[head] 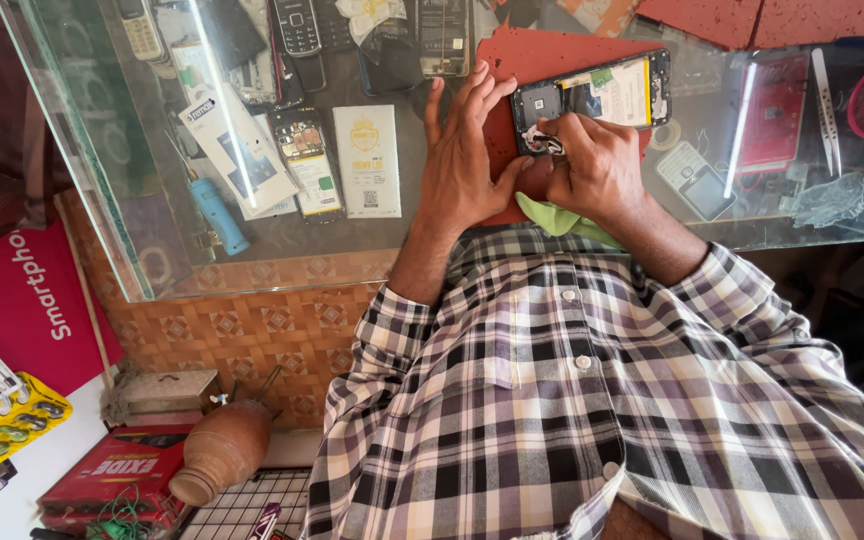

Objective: The person disassembles a mobile phone using a screwdriver, applies adhesive from a tube to the chassis, and installs a replacement internal component.

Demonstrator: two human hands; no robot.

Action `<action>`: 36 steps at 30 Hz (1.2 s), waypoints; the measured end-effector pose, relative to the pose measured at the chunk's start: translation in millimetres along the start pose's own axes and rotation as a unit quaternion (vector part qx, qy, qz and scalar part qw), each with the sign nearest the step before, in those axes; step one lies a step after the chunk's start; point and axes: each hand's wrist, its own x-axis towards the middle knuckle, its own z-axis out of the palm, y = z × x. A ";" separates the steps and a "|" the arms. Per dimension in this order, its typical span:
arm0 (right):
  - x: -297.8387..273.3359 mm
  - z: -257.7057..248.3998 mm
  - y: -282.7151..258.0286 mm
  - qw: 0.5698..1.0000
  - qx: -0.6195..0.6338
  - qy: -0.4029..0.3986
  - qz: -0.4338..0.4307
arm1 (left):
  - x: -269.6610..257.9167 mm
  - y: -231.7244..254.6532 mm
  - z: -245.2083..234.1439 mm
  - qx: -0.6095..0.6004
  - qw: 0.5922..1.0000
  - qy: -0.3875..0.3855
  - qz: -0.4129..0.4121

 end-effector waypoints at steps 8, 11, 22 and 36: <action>-9.8 -5.1 -8.7 1.000 -0.005 -0.009 0.000 | -1.0 -3.6 3.6 0.009 1.000 0.007 0.012; -15.8 -4.7 -9.0 1.000 -0.008 -0.018 0.023 | -1.7 -4.1 1.5 0.006 1.000 -0.001 0.009; -33.6 -1.7 -6.7 0.999 0.019 -0.005 0.042 | -1.3 -5.6 -2.1 0.002 1.000 -0.008 0.026; -44.6 2.3 -3.3 0.998 -0.010 0.043 0.046 | -2.7 -9.0 1.0 0.012 0.999 0.004 0.042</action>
